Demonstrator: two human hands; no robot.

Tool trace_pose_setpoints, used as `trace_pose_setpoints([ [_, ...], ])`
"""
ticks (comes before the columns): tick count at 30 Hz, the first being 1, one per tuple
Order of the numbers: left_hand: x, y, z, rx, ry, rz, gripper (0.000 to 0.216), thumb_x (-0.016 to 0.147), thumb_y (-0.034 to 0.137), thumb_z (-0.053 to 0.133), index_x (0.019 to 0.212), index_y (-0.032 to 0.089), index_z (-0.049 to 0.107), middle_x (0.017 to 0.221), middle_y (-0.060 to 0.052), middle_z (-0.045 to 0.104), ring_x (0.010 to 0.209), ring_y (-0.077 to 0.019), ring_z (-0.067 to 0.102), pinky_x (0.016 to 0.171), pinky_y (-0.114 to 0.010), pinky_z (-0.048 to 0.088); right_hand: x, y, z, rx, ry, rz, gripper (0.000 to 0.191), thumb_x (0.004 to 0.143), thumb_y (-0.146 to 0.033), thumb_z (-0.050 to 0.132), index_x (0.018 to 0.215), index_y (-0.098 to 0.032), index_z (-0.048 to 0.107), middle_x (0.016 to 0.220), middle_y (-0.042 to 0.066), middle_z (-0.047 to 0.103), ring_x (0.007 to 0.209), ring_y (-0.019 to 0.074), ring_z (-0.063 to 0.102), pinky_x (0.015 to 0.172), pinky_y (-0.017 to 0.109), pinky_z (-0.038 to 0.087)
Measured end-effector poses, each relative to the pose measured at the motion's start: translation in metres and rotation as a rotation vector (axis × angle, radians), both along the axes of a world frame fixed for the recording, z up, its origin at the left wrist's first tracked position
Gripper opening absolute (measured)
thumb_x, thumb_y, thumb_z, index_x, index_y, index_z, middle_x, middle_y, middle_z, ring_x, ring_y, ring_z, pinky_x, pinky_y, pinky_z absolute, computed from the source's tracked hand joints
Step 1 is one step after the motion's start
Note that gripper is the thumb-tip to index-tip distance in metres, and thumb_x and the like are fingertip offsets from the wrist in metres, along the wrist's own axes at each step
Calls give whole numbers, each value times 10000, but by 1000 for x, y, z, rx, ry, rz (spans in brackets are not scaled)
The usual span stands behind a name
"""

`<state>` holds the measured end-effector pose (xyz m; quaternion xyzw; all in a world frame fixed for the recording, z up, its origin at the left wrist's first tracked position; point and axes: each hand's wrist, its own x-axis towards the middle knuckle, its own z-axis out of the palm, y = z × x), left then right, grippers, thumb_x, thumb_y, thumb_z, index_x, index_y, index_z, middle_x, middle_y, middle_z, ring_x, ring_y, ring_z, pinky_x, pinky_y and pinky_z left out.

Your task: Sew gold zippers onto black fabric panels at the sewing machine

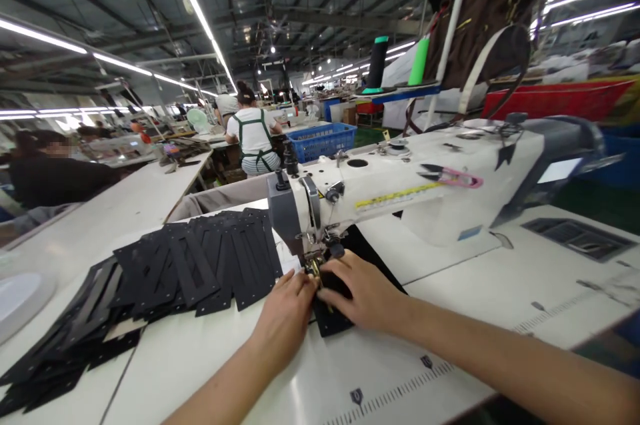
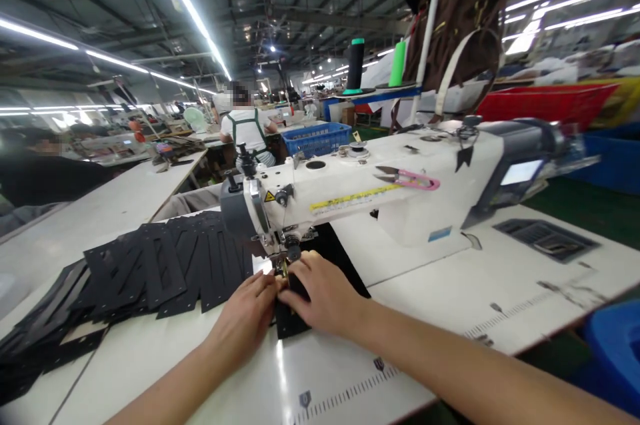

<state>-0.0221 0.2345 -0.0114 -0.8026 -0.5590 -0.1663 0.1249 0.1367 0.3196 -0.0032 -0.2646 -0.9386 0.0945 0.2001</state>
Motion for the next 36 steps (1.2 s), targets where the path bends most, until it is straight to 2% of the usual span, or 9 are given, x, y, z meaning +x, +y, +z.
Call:
trace_pose_setpoints([
  [2,4,-9,-1,2,-42,-9,294,746,26,477,1010,115,573,996,-93,642,948,-196,597,909,-398,459,18,-11,-7,85,55,252,548,747,-452,623,1149,-89,541,1152,147,555,1067,258,500,916,380,409],
  [4,7,-16,-3,-1,-109,-20,239,778,52,488,983,124,588,1027,-90,646,955,-189,600,907,-385,461,27,-16,-17,150,96,379,511,798,-367,584,1170,-22,519,1189,189,530,1110,278,471,942,411,395],
  [8,13,-24,-2,-53,-216,51,227,776,56,521,967,152,598,1019,-55,657,948,-164,605,914,-345,449,24,-12,-21,97,130,396,321,830,-65,399,1093,-18,576,1129,175,579,1064,239,517,910,376,421],
  [13,16,-15,14,-135,-227,219,203,687,133,654,881,148,595,834,-43,669,760,-205,634,652,-306,515,9,11,14,-376,27,273,180,834,-157,496,786,-156,669,760,14,659,704,154,594,659,256,447],
  [17,15,-1,24,-151,-203,297,132,729,263,657,681,159,591,684,-30,662,614,-214,631,522,-281,467,1,29,29,-438,-38,236,189,789,-178,554,626,-136,641,511,-28,552,497,119,510,467,208,349],
  [21,14,2,26,-118,-168,275,115,781,215,592,680,160,597,648,-15,656,579,-186,628,508,-249,451,3,29,31,-457,-53,301,137,796,-185,553,744,-163,677,608,-27,620,567,124,561,522,203,396],
  [28,22,-15,1,2,-70,103,183,759,47,479,818,152,617,824,-57,679,732,-180,650,674,-285,532,15,-11,-10,-27,97,313,277,772,-74,472,988,-89,645,1011,121,648,947,240,591,834,363,463],
  [32,24,-18,-13,126,-8,30,241,795,27,399,868,124,607,909,-106,669,810,-206,647,749,-351,542,15,-21,-34,209,212,294,334,786,-56,404,1036,-36,624,1080,157,615,1011,238,571,844,345,490],
  [36,21,-13,-9,236,25,-21,300,857,51,313,842,126,603,868,-98,675,775,-185,656,734,-329,556,12,-19,-37,292,253,283,330,788,-44,385,995,-31,641,1042,155,633,983,230,589,818,324,514],
])
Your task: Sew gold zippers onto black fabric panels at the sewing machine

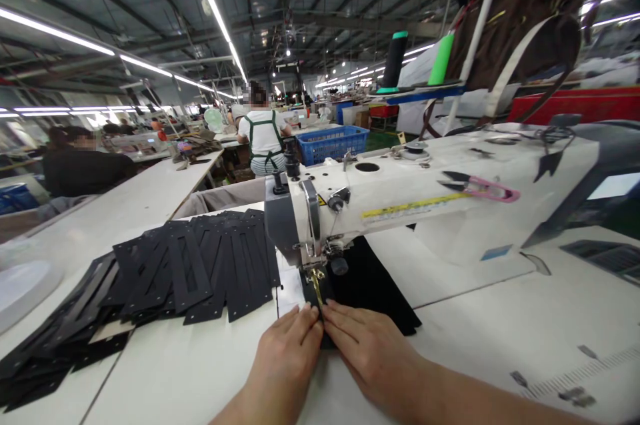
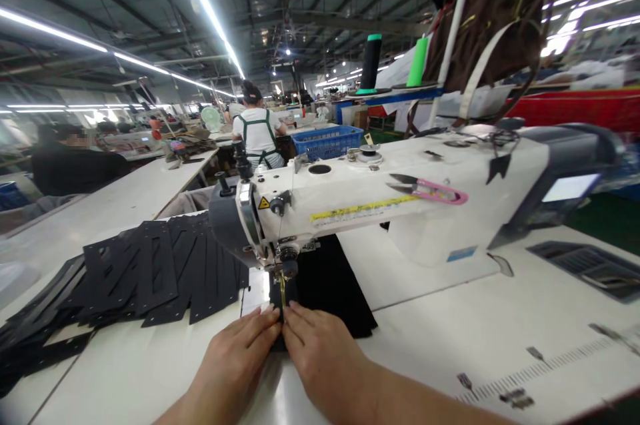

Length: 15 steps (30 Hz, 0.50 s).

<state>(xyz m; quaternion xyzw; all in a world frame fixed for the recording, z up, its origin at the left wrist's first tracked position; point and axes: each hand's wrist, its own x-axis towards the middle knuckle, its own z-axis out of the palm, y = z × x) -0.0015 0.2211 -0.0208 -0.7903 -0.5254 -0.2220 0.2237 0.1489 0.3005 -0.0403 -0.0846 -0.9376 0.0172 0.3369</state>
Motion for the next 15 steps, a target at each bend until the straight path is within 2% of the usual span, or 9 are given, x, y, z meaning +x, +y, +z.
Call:
trace_pose_setpoints([
  [5,-6,5,6,-16,5,-12,298,865,65,311,856,136,600,871,-93,675,778,-173,658,724,-300,560,-4,6,1,32,-30,-6,324,782,-37,395,993,-39,642,1031,159,636,984,219,590,831,305,510],
  [12,-14,19,-4,0,-47,17,256,853,77,360,779,171,586,791,-54,653,722,-162,645,720,-297,553,-12,19,0,43,-32,14,308,792,-32,394,965,-38,649,1019,152,643,972,223,595,836,301,504],
  [15,-17,25,-3,-17,-45,4,257,867,87,352,771,168,576,736,-47,625,664,-153,628,647,-269,548,-15,23,0,33,-22,29,297,792,-28,396,950,-25,648,1019,155,642,970,224,593,858,297,489],
])
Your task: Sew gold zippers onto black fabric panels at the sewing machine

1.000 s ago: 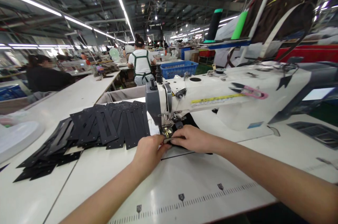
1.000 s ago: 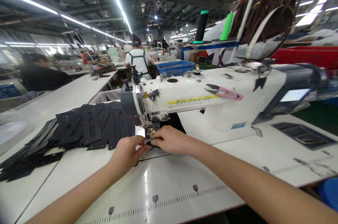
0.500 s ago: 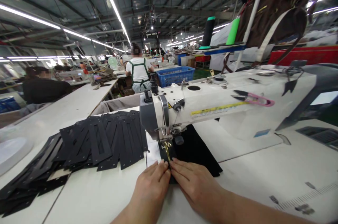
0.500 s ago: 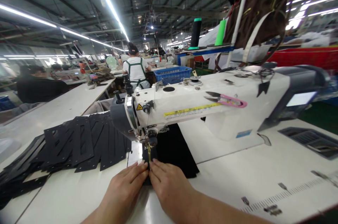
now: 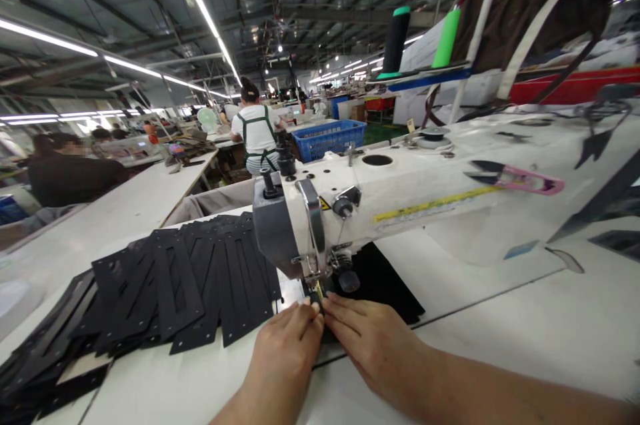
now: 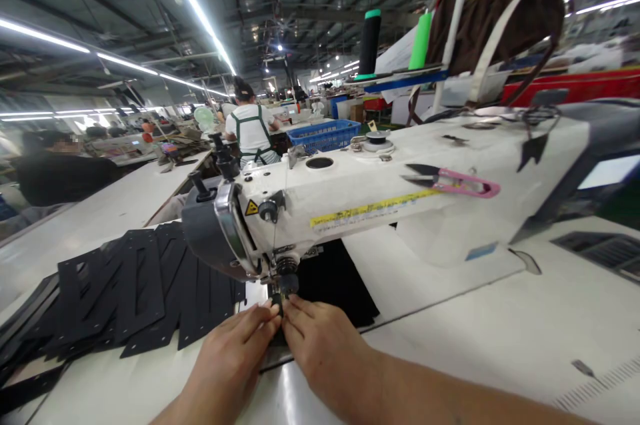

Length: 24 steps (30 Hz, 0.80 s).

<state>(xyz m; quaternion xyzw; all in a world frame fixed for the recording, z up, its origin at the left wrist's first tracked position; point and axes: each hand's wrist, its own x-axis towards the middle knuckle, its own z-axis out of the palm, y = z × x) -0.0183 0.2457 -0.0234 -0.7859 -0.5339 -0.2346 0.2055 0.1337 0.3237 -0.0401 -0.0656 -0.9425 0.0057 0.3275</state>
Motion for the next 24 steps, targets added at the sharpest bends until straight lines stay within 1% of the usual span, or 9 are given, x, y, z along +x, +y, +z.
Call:
trace_pose_setpoints([
  [3,-4,4,4,-44,23,-5,269,883,106,325,785,165,568,714,-43,600,631,-149,608,581,-249,529,-4,5,3,-11,-23,-4,293,790,-23,396,949,-28,642,1012,154,643,957,220,595,858,297,484],
  [7,-10,12,2,-59,-4,4,264,874,129,320,787,166,566,721,-54,578,629,-161,588,566,-266,521,-10,12,11,-45,-93,-15,300,796,-25,403,1005,-45,617,991,141,648,945,211,595,841,298,490],
  [10,-11,15,0,-73,-30,19,232,841,123,354,756,163,566,729,-64,573,649,-180,588,575,-300,531,-12,13,14,-76,-95,-25,259,805,-38,428,960,-66,633,948,119,659,934,202,598,849,281,488],
  [11,-11,13,0,-82,-33,26,223,833,120,363,769,162,572,743,-69,581,672,-186,595,595,-310,538,-12,11,13,-69,-78,-40,249,813,-46,431,953,-63,636,956,120,658,926,200,601,847,273,490],
  [13,-10,7,0,-100,-18,45,210,837,136,382,860,150,590,849,-102,611,784,-208,613,672,-333,547,-9,6,8,-6,0,-86,260,842,-72,411,971,-35,634,997,139,647,929,210,600,847,279,495],
  [15,-10,-3,0,-71,26,63,225,857,165,389,947,134,593,984,-145,615,910,-236,607,738,-359,544,-5,0,0,79,94,-126,297,876,-101,369,985,-15,632,1024,157,637,962,230,589,858,308,495],
  [17,-12,-11,-2,-33,87,59,249,879,179,378,997,129,592,1055,-158,612,987,-252,590,782,-390,534,-2,-3,-6,133,136,-142,338,894,-101,324,965,-21,645,1023,156,639,971,234,588,849,316,503],
  [20,-15,-14,-5,-22,118,22,253,895,171,367,978,145,605,1014,-121,652,978,-237,605,833,-423,511,-1,-3,-7,156,124,-148,391,891,-55,276,912,-37,666,980,138,658,910,214,618,799,288,530],
  [24,-19,-7,-5,-22,111,-13,227,890,165,394,939,152,616,995,-103,667,960,-218,617,876,-421,484,-3,1,0,174,106,-133,395,868,-12,278,883,-31,672,931,133,672,856,213,636,765,281,544],
])
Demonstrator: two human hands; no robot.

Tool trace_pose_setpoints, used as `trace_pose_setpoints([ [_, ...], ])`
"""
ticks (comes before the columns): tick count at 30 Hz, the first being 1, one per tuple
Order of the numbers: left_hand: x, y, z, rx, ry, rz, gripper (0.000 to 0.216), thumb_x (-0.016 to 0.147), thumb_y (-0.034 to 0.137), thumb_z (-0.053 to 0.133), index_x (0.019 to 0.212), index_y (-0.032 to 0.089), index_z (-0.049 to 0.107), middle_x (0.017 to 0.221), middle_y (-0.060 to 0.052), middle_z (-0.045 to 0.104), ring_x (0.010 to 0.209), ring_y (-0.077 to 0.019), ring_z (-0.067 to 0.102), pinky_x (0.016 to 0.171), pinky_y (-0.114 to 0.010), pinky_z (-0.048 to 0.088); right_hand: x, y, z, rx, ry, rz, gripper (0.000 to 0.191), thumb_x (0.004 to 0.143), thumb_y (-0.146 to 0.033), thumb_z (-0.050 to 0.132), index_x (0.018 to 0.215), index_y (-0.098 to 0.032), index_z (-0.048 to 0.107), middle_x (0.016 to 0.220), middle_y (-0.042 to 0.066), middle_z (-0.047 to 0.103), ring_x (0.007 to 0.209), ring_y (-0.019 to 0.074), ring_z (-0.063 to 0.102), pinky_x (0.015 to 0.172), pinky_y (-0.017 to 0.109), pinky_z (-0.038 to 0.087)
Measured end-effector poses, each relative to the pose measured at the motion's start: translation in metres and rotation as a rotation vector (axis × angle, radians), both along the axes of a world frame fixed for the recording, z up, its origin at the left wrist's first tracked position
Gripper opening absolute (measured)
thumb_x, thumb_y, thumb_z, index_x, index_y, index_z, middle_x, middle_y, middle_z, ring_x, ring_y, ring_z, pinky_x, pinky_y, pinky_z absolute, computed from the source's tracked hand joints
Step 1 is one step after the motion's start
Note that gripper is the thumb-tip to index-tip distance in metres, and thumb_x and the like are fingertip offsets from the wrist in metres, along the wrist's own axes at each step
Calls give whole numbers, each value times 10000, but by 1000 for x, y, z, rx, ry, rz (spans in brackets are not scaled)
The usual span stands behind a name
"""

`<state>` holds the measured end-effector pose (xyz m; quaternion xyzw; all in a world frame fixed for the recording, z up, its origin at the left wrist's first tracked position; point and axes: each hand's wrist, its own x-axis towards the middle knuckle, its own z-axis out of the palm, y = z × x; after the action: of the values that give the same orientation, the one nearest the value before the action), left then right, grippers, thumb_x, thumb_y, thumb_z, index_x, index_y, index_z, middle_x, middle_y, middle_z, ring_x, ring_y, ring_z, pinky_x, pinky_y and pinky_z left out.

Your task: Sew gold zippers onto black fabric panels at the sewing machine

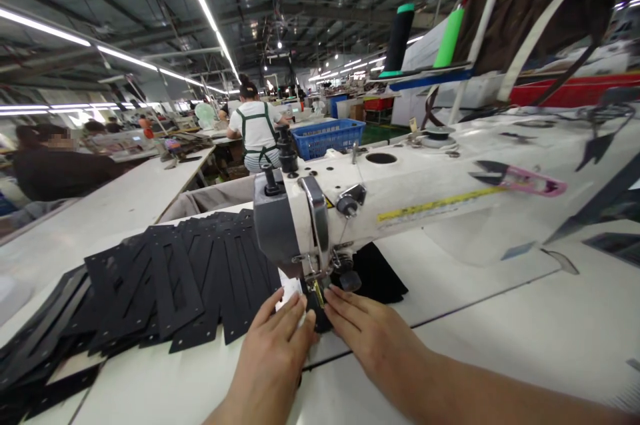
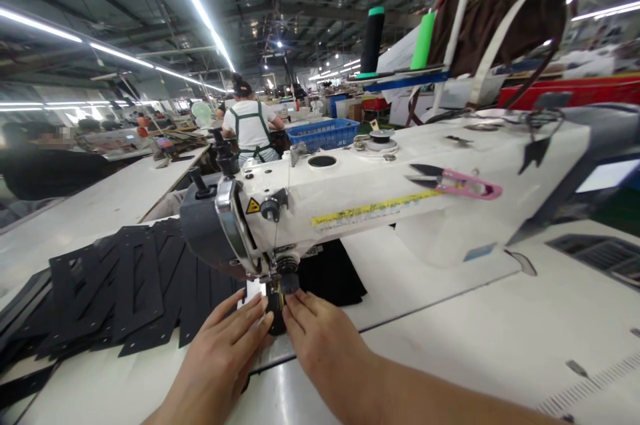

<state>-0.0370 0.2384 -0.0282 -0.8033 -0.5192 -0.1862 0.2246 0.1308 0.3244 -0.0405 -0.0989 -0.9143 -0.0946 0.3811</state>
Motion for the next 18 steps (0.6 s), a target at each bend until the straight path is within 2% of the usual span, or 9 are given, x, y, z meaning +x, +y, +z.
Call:
trace_pose_setpoints([
  [7,-3,9,1,-72,-35,33,239,904,193,385,931,169,621,1015,-90,660,986,-205,603,913,-417,453,-6,10,7,-10,-32,26,388,811,63,285,876,-9,661,885,137,678,794,197,645,743,253,542],
  [13,-7,18,0,-93,-97,62,255,917,216,370,917,184,623,1005,-61,664,945,-190,616,900,-395,449,-12,20,11,-81,-74,59,349,780,96,336,911,-25,637,889,109,676,833,168,634,779,218,517],
  [18,-9,21,-4,-90,-126,58,248,917,224,377,908,182,621,996,-64,663,957,-189,606,907,-390,431,-12,22,8,-129,-122,52,350,756,95,350,904,-60,627,906,102,670,812,185,633,724,262,537],
])
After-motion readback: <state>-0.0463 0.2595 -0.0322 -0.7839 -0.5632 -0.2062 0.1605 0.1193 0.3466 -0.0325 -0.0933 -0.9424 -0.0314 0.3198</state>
